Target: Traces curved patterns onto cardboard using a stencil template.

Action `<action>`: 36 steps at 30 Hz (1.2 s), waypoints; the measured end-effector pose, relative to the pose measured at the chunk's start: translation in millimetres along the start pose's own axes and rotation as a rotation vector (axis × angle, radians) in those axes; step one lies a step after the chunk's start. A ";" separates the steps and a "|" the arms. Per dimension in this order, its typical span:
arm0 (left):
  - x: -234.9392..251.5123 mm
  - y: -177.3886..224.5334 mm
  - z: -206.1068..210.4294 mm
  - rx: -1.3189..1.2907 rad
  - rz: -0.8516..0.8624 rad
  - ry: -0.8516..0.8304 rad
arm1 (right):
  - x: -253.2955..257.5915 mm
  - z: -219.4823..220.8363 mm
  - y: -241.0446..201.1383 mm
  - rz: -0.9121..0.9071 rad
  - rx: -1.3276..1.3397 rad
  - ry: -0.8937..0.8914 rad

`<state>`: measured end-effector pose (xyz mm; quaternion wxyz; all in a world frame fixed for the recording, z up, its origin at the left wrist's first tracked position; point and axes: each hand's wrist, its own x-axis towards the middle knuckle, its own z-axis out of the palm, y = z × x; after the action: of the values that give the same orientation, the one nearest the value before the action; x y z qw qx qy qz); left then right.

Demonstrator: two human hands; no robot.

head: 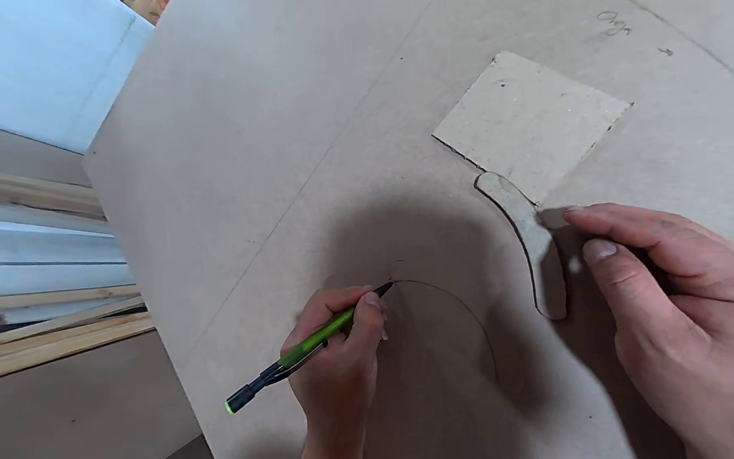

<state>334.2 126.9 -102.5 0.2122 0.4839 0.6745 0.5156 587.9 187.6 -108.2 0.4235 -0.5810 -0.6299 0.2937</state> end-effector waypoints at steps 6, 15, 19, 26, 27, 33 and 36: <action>0.7 0.7 1.8 0.002 -0.003 0.022 | 0.2 0.2 0.2 0.007 0.008 -0.007; 0.3 -0.5 1.0 -0.014 -0.014 0.019 | 0.0 -0.1 0.7 -0.003 0.005 -0.003; 0.1 0.2 2.8 -0.007 -0.007 0.039 | 0.1 0.2 1.3 -0.004 0.014 -0.005; -0.1 1.3 3.1 -0.006 -0.016 0.048 | 0.0 0.2 1.9 0.003 0.017 -0.008; -0.1 0.9 2.9 -0.013 -0.020 0.046 | 0.0 0.1 1.8 0.003 0.013 -0.010; 0.7 1.0 3.0 -0.038 -0.030 0.042 | -0.1 -0.4 0.4 0.004 0.001 -0.011; 0.4 1.1 4.0 -0.036 -0.020 0.047 | -0.3 -0.4 0.1 0.005 0.006 -0.009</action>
<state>337.6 129.2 -103.0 0.2100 0.4610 0.6748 0.5367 588.3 187.3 -108.2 0.4214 -0.5801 -0.6296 0.2994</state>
